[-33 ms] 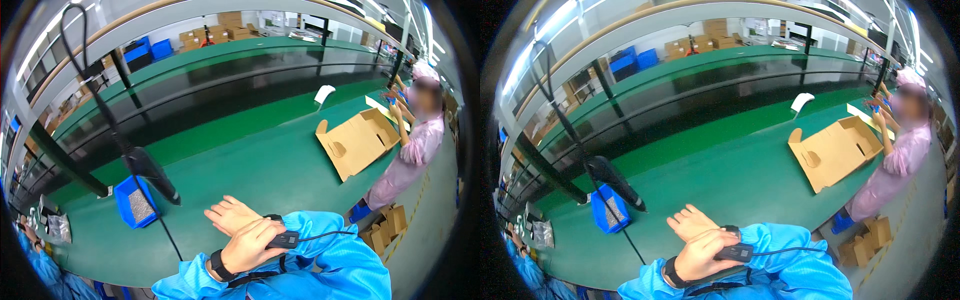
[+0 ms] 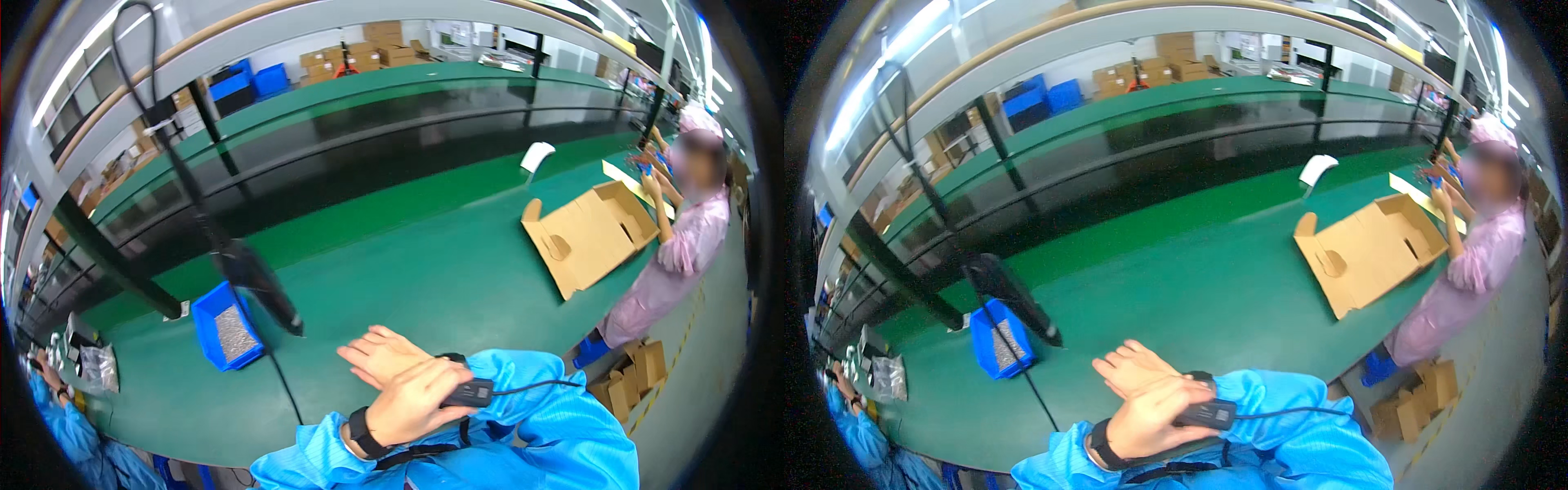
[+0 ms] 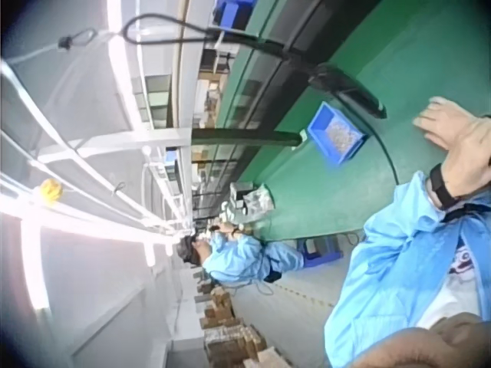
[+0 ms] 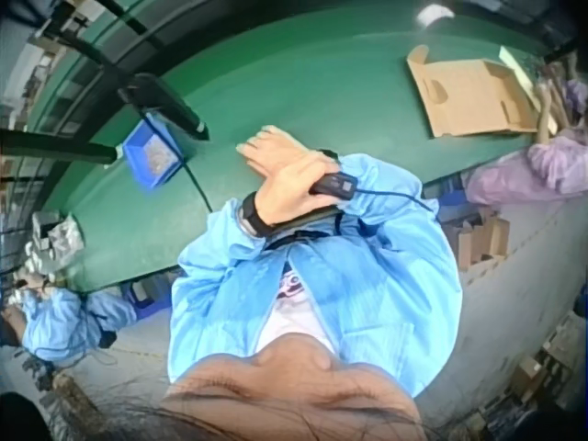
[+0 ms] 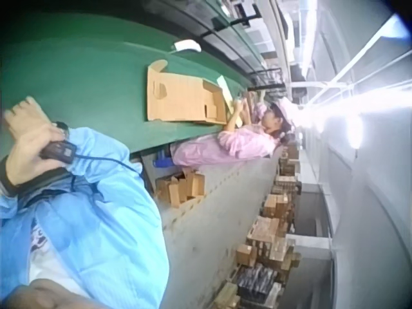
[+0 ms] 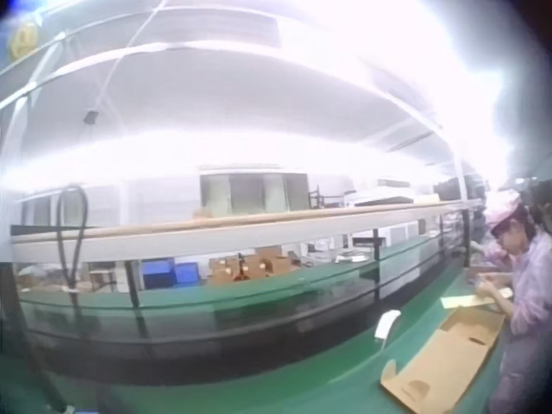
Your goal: Assembling small white plastic components using an electric screwdriver at a factory workstation.
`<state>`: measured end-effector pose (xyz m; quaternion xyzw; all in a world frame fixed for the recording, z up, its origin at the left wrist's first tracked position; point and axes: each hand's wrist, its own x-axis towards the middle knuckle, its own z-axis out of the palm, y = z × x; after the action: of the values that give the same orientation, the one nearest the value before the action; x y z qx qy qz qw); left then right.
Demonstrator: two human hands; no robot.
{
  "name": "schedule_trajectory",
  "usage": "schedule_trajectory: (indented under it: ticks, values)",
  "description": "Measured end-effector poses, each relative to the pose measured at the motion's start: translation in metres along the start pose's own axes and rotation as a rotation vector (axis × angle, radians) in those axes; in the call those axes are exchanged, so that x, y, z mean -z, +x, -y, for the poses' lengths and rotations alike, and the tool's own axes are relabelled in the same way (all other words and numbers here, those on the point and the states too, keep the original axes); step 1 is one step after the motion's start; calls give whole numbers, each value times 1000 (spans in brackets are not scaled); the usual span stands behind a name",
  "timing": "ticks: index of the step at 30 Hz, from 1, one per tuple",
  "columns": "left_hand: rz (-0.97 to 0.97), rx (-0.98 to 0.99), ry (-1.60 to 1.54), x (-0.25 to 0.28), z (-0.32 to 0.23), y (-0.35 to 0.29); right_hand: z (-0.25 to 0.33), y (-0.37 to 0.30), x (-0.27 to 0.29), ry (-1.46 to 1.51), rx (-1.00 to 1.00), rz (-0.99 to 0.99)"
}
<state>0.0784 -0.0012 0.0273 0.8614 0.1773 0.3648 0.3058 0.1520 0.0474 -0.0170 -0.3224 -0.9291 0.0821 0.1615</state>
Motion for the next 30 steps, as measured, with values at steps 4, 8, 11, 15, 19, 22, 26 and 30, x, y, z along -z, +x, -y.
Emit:
schedule_trajectory:
  ticks: [4, 8, 11, 15, 19, 22, 26, 30]
  values:
    - [-12, -72, 54, -5, -7, -6, 9, -8, 4, 297, 100, -129]
    - [29, -17, 119, -19, -12, -10, 10, -21, 5, 91, 99, 79]
    - [-181, -434, 432, 15, -39, -10, -8, -28, 18, 131, 64, 132]
    - [-430, -578, 584, 90, -45, -71, -67, -40, 41, 443, -283, 55]
    - [-712, 133, 1180, 177, -22, -104, -131, -53, 45, 440, -626, -201]
    - [-567, 556, 1298, 201, 24, -135, -178, -58, 5, -102, -498, -326]
    - [-257, 733, 1156, 184, 80, -145, -174, -47, -20, -80, -672, -144]
    - [-145, 851, 1167, 175, 99, -135, -170, -43, -17, -78, -644, -188]
